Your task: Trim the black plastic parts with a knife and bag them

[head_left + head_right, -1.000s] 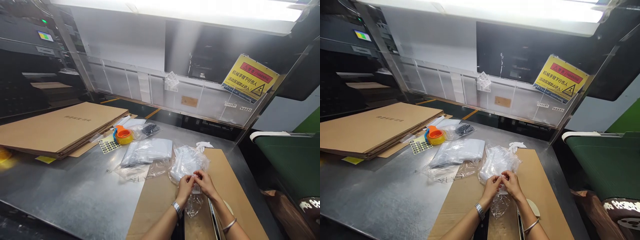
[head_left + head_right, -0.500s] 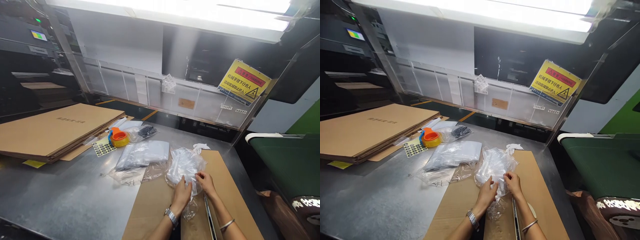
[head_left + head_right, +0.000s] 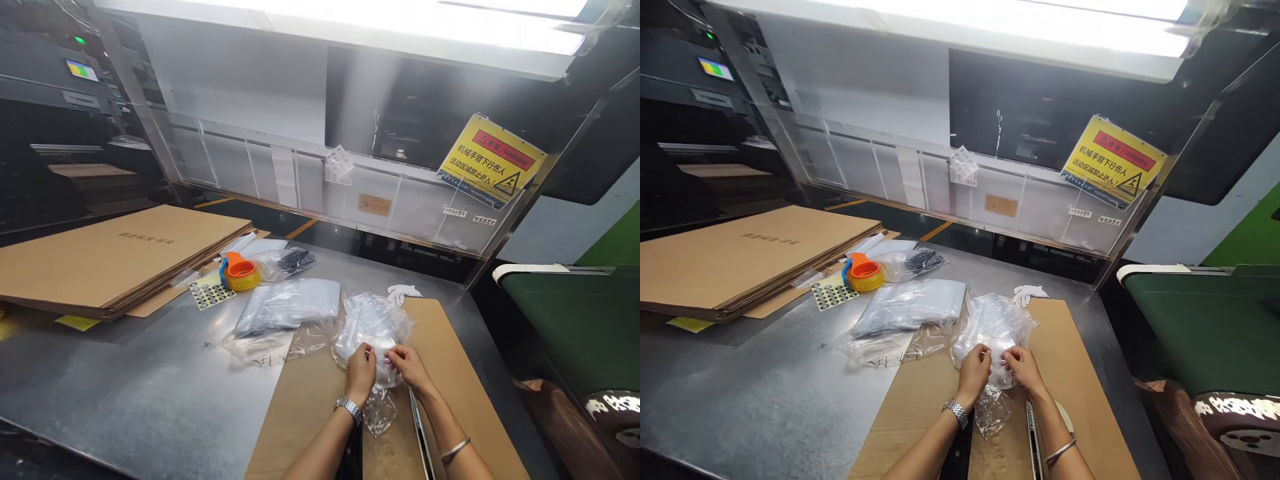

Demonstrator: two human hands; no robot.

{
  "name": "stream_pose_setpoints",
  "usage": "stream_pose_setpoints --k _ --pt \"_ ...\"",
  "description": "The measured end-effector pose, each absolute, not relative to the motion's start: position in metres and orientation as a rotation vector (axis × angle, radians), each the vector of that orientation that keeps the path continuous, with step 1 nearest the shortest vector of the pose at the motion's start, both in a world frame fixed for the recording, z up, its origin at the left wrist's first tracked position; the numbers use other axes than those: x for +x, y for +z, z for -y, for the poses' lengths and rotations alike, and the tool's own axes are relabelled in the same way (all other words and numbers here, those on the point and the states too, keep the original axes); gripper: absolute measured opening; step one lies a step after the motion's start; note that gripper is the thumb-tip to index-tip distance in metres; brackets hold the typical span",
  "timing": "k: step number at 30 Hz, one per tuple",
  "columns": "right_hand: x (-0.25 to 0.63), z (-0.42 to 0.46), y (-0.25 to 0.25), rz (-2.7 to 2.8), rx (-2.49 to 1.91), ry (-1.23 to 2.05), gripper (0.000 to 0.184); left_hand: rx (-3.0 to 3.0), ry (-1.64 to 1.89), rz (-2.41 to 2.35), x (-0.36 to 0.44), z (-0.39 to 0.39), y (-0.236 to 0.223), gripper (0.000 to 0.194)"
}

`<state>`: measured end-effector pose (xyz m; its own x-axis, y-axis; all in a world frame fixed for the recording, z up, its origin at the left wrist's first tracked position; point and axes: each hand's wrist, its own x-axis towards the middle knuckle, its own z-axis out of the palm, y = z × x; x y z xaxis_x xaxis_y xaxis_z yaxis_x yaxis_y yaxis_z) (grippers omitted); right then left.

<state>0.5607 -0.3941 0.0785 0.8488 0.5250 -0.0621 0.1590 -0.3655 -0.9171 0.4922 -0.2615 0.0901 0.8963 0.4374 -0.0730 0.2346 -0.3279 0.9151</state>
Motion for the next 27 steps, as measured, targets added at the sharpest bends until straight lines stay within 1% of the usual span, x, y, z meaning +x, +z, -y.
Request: stream_pose_setpoints --k 4,6,8,12,14,17,20,25,27 --pt "0.566 0.394 0.076 0.446 -1.944 0.358 0.022 1.992 0.342 -0.403 0.476 0.267 0.100 0.033" --pt "0.567 0.392 0.074 0.422 -1.939 0.317 0.022 2.012 0.348 -0.306 0.471 0.272 0.101 0.030" --pt "0.568 0.390 0.073 0.399 -1.928 0.282 0.023 2.020 0.333 -0.241 0.470 0.275 0.099 0.027" --pt "0.566 0.393 0.078 0.381 -1.906 0.215 0.025 1.972 0.308 -0.282 0.477 0.274 0.092 0.028" --pt "0.560 0.395 0.084 0.418 -1.903 0.199 0.023 1.916 0.277 -0.311 0.482 0.272 0.090 0.027" --pt "0.546 0.394 0.092 0.510 -1.909 0.190 0.020 1.818 0.207 -0.313 0.486 0.272 0.089 0.030" --pt "0.532 0.388 0.098 0.566 -1.919 0.165 0.022 1.758 0.183 -0.297 0.484 0.273 0.088 0.028" --pt "0.522 0.385 0.105 0.537 -1.907 0.097 0.026 1.813 0.338 -0.353 0.465 0.265 0.089 0.026" --pt "0.516 0.384 0.113 0.518 -1.915 0.032 0.025 1.891 0.452 -0.357 0.452 0.259 0.095 0.019"
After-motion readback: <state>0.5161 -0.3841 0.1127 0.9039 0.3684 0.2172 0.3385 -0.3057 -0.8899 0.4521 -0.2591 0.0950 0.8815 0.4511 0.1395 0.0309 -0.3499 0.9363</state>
